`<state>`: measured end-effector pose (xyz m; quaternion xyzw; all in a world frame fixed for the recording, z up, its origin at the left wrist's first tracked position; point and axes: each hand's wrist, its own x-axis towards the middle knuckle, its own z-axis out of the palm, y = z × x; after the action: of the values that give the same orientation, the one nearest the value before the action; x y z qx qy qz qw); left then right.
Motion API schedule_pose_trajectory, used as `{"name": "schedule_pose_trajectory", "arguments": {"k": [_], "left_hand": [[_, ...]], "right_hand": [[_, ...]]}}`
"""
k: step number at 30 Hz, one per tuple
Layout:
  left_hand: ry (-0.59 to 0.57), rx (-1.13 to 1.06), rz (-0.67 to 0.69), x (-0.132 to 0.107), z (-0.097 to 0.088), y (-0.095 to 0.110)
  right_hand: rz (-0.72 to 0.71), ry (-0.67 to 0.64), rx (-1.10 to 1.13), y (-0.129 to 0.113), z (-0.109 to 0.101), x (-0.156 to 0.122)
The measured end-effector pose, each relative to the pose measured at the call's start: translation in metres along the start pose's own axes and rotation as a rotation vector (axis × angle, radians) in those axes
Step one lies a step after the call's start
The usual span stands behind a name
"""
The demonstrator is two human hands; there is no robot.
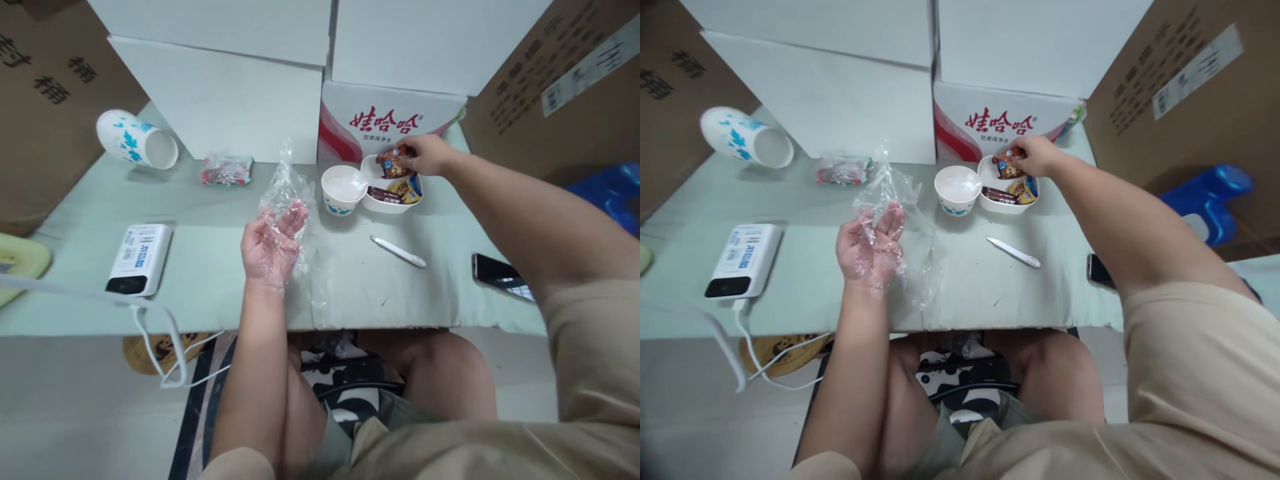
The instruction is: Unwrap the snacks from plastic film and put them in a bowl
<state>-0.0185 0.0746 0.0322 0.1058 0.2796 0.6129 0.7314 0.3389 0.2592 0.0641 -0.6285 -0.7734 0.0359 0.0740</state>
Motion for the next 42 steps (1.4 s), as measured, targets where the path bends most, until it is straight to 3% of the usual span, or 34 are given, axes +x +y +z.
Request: {"name": "schedule_pose_trajectory", "arguments": {"k": [3, 8, 14, 18, 22, 29, 42], "left_hand": [[-0.014, 0.010, -0.008, 0.003, -0.002, -0.002], [-0.032, 0.014, -0.018, 0.006, -0.004, -0.003], [-0.034, 0.033, -0.004, 0.004, -0.004, -0.003], [-0.040, 0.026, -0.001, 0.004, -0.002, -0.004], [-0.029, 0.027, 0.005, 0.005, -0.002, -0.005], [-0.060, 0.017, 0.023, 0.004, -0.007, -0.001], [-0.074, -0.017, 0.014, 0.006, -0.004, 0.001]], "right_hand": [[0.025, -0.068, -0.067, 0.006, 0.009, 0.018], [0.042, -0.189, -0.101, 0.016, 0.016, 0.024], [0.068, -0.221, -0.060, 0.027, 0.021, 0.028], [0.098, -0.235, -0.202, 0.025, 0.021, 0.026], [0.067, -0.221, -0.265, 0.020, 0.020, 0.017], [-0.110, -0.163, -0.323, 0.013, 0.023, 0.009], [-0.092, -0.072, -0.412, 0.008, 0.026, 0.009]]}}
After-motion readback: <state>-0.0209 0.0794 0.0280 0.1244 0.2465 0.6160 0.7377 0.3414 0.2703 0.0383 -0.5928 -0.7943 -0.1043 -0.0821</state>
